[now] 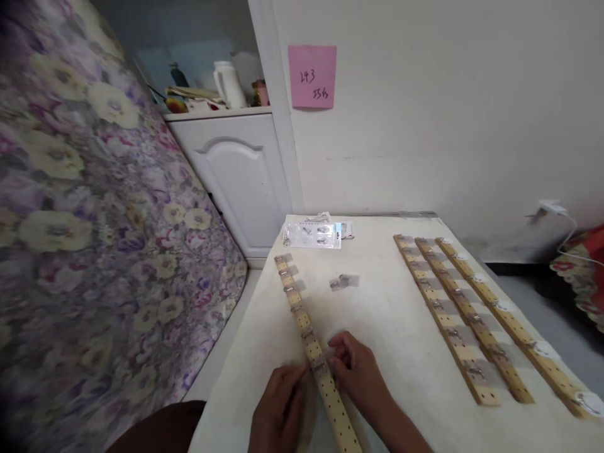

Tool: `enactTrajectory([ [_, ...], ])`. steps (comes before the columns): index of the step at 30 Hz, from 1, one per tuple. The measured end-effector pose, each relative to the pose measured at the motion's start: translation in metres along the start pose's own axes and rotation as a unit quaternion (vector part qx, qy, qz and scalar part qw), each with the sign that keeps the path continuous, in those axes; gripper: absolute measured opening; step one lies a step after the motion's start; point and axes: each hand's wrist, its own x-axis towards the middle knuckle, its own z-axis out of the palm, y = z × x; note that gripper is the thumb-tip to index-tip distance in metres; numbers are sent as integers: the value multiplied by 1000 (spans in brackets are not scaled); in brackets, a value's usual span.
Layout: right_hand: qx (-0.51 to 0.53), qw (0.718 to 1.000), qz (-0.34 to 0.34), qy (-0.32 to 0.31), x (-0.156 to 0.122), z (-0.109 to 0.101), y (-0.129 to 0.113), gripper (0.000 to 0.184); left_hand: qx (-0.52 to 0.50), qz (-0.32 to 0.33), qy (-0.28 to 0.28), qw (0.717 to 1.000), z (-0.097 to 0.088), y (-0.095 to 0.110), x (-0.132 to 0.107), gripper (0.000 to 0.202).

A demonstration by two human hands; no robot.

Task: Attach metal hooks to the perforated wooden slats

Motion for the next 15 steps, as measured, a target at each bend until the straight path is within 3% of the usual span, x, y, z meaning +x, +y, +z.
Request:
enactTrajectory([
  [5, -36, 999, -21, 4, 1, -2, -2, 14, 23, 24, -43, 999, -5, 9, 3, 31],
  [15, -63, 997, -34, 13, 0, -3, -4, 14, 36, 29, -39, 998, -2, 13, 6, 31],
])
